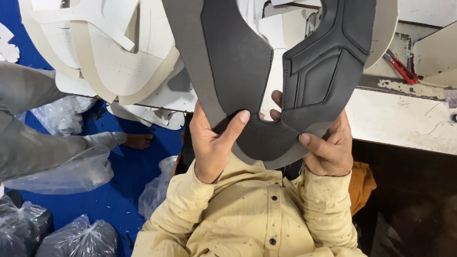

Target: The person manually aligns and stacks various cut pieces of shoe uppers in preparation for stitching.

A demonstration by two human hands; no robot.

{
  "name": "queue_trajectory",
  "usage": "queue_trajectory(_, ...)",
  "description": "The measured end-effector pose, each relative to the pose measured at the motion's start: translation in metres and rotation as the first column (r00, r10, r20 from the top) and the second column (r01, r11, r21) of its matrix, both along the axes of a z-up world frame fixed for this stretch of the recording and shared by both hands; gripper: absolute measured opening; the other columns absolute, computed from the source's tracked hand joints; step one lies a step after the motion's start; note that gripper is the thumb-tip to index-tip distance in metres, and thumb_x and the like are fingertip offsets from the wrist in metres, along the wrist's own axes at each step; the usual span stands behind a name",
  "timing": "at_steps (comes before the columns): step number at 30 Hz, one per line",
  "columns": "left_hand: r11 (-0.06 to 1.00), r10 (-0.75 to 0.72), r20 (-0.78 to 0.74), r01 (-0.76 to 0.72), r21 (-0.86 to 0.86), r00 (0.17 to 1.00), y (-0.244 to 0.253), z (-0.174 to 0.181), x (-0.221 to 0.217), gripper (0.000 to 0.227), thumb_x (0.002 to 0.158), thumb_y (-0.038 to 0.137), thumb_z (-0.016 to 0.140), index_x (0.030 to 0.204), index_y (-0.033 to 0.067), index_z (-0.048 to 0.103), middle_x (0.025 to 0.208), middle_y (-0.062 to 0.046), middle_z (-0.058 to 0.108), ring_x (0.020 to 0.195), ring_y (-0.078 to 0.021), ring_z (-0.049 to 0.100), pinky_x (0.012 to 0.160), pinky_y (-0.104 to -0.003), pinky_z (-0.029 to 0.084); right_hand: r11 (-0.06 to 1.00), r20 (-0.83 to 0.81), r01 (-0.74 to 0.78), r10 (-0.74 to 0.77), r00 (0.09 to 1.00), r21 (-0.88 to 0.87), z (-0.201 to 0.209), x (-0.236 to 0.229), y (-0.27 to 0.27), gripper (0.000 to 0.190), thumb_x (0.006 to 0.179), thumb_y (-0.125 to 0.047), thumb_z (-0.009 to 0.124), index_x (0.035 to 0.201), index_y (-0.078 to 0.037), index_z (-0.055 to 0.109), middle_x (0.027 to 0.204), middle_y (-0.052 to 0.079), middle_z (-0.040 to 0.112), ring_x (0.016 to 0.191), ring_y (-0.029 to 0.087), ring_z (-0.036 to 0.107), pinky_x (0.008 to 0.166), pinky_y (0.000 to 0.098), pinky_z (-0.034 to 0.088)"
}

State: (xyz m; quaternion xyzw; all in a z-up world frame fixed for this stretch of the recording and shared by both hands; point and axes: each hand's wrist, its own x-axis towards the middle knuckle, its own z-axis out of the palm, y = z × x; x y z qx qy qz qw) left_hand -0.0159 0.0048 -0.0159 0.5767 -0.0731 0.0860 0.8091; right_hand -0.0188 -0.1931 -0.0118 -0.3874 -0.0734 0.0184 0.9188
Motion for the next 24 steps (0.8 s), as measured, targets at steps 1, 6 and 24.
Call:
queue_trajectory(1, 1.000, -0.006, -0.003, 0.006, -0.013, 1.000, 0.000, 0.000, 0.000, 0.036, 0.105, 0.002, 0.069, 0.137, -0.0010, 0.052, 0.125, -0.009, 0.068, 0.111, -0.0140, 0.067, 0.106, -0.031, 0.054, 1.000, 0.006, 0.000, 0.000, 1.000, -0.009, 0.000, 0.000, 0.000, 0.080, 0.079, 0.017, 0.053, 0.156, 0.009, 0.032, 0.147, 0.031, 0.052, 0.146, 0.059, 0.046, 0.118, 0.0682, 0.045)
queue_trajectory(6, 1.000, -0.004, -0.011, 0.004, 0.018, 1.000, 0.001, -0.005, 0.002, 0.034, 0.106, 0.003, 0.069, 0.136, -0.0008, 0.054, 0.119, -0.008, 0.070, 0.105, -0.0123, 0.068, 0.103, -0.030, 0.055, 1.000, 0.001, -0.008, 0.008, 1.000, -0.003, -0.001, 0.003, -0.001, 0.082, 0.075, 0.017, 0.048, 0.155, 0.009, 0.030, 0.147, 0.032, 0.051, 0.146, 0.061, 0.044, 0.117, 0.0667, 0.042)
queue_trajectory(24, 0.999, 0.024, -0.060, -0.022, 0.028, 0.998, 0.001, -0.014, 0.008, 0.037, 0.103, 0.006, 0.073, 0.135, -0.0012, 0.056, 0.123, -0.006, 0.070, 0.110, -0.0121, 0.066, 0.104, -0.028, 0.052, 0.995, -0.034, -0.018, 0.021, 0.999, 0.097, 0.002, 0.005, 0.002, 0.094, 0.069, 0.017, 0.051, 0.159, 0.008, 0.025, 0.150, 0.034, 0.048, 0.145, 0.066, 0.040, 0.119, 0.0698, 0.037)
